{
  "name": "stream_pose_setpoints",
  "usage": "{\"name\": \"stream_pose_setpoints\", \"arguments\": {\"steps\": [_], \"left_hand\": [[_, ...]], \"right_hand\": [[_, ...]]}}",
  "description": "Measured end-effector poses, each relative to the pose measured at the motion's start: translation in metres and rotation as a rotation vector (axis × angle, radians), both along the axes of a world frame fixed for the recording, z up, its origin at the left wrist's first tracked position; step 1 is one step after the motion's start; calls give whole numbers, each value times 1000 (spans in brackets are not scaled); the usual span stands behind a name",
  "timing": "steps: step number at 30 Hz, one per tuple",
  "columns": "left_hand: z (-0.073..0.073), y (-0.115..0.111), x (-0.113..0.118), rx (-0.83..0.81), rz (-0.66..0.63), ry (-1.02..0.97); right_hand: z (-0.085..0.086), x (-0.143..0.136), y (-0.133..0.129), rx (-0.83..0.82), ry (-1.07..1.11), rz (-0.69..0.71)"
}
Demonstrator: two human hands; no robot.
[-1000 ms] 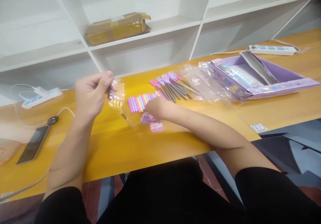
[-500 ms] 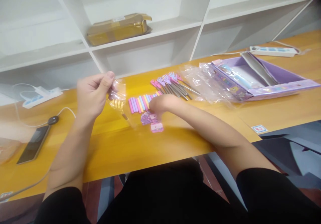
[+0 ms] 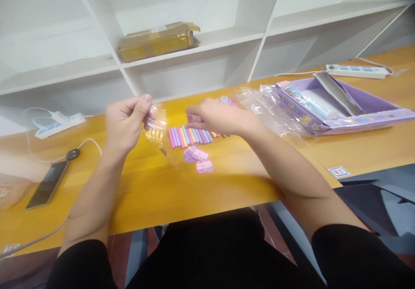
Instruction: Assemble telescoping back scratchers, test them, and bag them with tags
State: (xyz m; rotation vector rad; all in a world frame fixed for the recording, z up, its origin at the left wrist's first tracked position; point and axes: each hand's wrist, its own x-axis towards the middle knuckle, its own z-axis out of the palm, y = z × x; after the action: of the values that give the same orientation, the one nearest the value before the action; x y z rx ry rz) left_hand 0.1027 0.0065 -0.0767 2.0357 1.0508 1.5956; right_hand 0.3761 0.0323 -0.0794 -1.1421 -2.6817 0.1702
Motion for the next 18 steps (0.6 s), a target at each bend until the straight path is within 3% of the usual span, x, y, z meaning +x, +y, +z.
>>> {"name": "stream_pose_setpoints", "arguments": {"steps": [3,6,9,14,18], "left_hand": [[-2,2,-2,14,16,-14],[-4,4,-3,16,23,-20],[-4,4,-2,25,27,-22],[-1,-2,2,72,-53,-2],[2,-10,6,114,-103,40]], "right_hand": [[-2,-3,-9,299,360,151],[-5,-6,-19,474,482,295],[-7,-10,-28,428,538,327],[-8,-19,-36,226,663,214],[-12,-22,-29,301,646,159]]}}
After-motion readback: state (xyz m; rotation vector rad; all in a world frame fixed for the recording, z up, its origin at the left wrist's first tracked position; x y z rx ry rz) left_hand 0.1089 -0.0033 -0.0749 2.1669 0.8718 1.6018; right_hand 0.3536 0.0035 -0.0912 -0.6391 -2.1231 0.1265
